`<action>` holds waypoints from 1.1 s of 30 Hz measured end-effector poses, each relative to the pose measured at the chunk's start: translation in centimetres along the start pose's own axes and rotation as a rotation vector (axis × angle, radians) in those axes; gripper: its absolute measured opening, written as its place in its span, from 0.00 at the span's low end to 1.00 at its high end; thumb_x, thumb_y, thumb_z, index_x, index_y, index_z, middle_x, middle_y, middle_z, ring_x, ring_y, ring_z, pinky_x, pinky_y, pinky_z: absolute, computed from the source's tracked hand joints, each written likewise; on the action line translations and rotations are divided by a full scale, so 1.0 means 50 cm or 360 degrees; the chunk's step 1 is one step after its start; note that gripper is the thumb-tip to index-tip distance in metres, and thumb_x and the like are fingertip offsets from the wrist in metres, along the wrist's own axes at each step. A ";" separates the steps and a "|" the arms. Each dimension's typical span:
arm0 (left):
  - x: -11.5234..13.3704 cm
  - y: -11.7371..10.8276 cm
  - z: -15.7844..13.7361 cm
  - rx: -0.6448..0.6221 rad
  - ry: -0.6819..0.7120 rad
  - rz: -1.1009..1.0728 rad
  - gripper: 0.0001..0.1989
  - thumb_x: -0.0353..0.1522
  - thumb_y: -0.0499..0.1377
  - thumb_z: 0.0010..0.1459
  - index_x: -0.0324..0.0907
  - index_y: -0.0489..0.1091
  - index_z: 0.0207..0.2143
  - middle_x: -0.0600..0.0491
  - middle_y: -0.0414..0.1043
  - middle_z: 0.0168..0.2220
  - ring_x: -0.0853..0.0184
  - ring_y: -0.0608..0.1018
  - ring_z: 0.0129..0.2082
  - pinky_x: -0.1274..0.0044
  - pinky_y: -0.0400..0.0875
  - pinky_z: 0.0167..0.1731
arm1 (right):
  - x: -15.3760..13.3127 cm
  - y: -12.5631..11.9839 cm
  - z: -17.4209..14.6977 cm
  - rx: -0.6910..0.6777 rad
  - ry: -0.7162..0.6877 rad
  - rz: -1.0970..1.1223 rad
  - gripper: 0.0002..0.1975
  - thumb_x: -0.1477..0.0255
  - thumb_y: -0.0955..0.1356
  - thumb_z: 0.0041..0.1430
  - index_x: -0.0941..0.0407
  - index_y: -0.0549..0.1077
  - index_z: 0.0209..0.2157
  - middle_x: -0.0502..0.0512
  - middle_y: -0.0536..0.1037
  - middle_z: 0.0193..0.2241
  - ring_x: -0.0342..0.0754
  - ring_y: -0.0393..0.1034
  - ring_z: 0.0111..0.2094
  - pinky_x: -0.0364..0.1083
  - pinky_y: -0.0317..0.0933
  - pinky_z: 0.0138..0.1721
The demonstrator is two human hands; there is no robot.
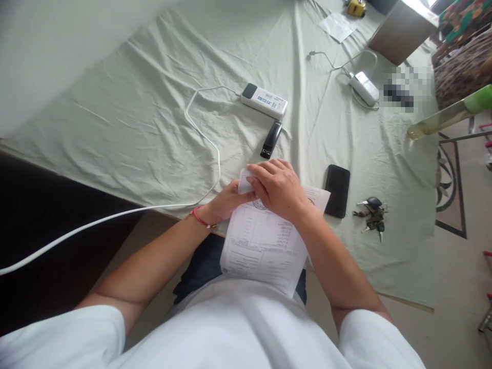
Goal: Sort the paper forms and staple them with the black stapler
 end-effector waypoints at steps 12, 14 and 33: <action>-0.005 -0.006 -0.004 -0.0024 0.0018 0.0001 0.20 0.45 0.75 0.52 0.39 0.77 0.33 0.54 0.74 0.29 0.69 0.75 0.29 0.76 0.68 0.31 | -0.009 0.001 0.003 -0.0032 -0.0001 -0.0010 0.17 0.67 0.60 0.76 0.54 0.79 0.51 0.58 0.85 0.38 0.53 0.78 0.40 0.55 0.67 0.49; -0.012 -0.009 -0.005 0.0016 -0.0035 -0.0014 0.21 0.47 0.73 0.54 0.39 0.76 0.31 0.54 0.73 0.27 0.71 0.73 0.26 0.76 0.66 0.28 | -0.003 0.001 -0.001 0.0004 0.0027 -0.0017 0.17 0.69 0.60 0.75 0.53 0.78 0.53 0.58 0.85 0.41 0.54 0.78 0.43 0.55 0.67 0.49; 0.002 0.001 -0.017 0.0038 -0.0069 -0.0176 0.21 0.47 0.75 0.52 0.37 0.81 0.33 0.50 0.82 0.31 0.66 0.82 0.29 0.75 0.76 0.32 | 0.075 -0.102 -0.148 0.0698 0.0708 -0.0021 0.25 0.59 0.69 0.69 0.50 0.72 0.64 0.63 0.74 0.64 0.62 0.70 0.64 0.67 0.64 0.65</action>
Point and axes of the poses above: each hand's wrist, its own z-axis towards the middle knuckle, its own y-axis out of the palm, x = y × z, the point moved 5 cm from there along z, towards the middle knuckle
